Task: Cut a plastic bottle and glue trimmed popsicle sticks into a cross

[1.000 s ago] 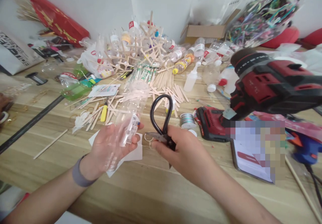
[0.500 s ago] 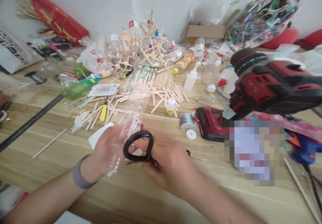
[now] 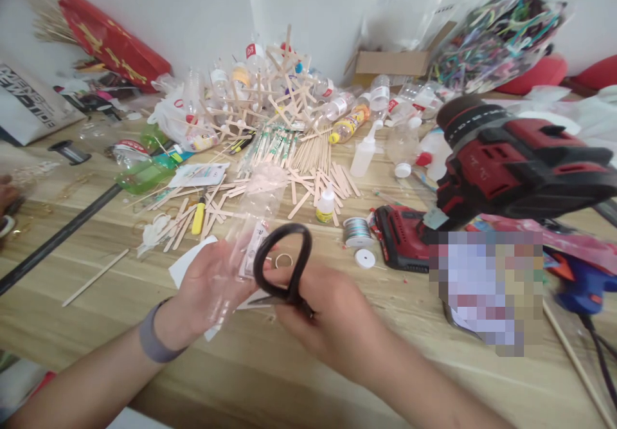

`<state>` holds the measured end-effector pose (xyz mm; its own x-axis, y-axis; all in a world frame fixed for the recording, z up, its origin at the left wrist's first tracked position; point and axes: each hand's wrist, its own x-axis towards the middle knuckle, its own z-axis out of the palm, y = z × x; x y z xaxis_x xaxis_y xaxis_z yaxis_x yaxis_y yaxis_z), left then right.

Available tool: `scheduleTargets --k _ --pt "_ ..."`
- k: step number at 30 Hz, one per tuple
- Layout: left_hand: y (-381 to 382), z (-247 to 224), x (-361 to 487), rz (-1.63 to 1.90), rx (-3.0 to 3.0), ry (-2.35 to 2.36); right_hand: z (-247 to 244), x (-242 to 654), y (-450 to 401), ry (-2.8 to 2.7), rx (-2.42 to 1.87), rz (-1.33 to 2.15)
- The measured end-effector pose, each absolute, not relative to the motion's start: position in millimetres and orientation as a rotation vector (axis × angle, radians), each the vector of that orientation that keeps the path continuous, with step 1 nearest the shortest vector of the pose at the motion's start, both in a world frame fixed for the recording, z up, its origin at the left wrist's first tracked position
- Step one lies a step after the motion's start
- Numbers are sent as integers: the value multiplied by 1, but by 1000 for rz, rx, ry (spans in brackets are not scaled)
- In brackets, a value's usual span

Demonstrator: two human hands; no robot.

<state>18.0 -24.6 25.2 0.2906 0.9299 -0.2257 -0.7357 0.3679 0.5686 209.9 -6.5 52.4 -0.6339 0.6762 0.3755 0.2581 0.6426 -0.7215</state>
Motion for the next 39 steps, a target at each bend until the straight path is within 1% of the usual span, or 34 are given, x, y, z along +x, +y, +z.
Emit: scheduleTargets --k 3,6,8,12,14,18,22,24,26,33,36,39 --pt "-25 24 17 1123 407 571 59 211 -4 -2179 -967 953" --pt "-26 22 16 1102 421 609 62 213 -1 -2226 -1047 906" --pt "-27 21 16 1096 448 641 60 215 1 -2280 -1043 749" --pt "-28 17 16 1089 472 697 53 217 1 -2357 -982 288" --pt "-28 15 17 1101 475 720 51 216 0 -2372 -948 123" --pt "-30 15 20 1126 471 732 49 215 0 -2411 -891 -9" --pt "-31 22 23 1140 526 750 46 215 0 -2453 -936 -12" --pt "-32 24 23 1161 570 757 44 214 0 -2447 -1013 52" --pt "-33 26 23 1184 629 770 43 213 -1 -2426 -1083 195" --pt "-34 30 24 1238 833 819 54 206 -2 -2228 -1191 1044" --pt "-33 29 24 1256 859 821 57 205 -2 -2130 -1226 1306" --pt "-32 28 23 1242 886 790 56 205 -2 -2035 -1234 1483"
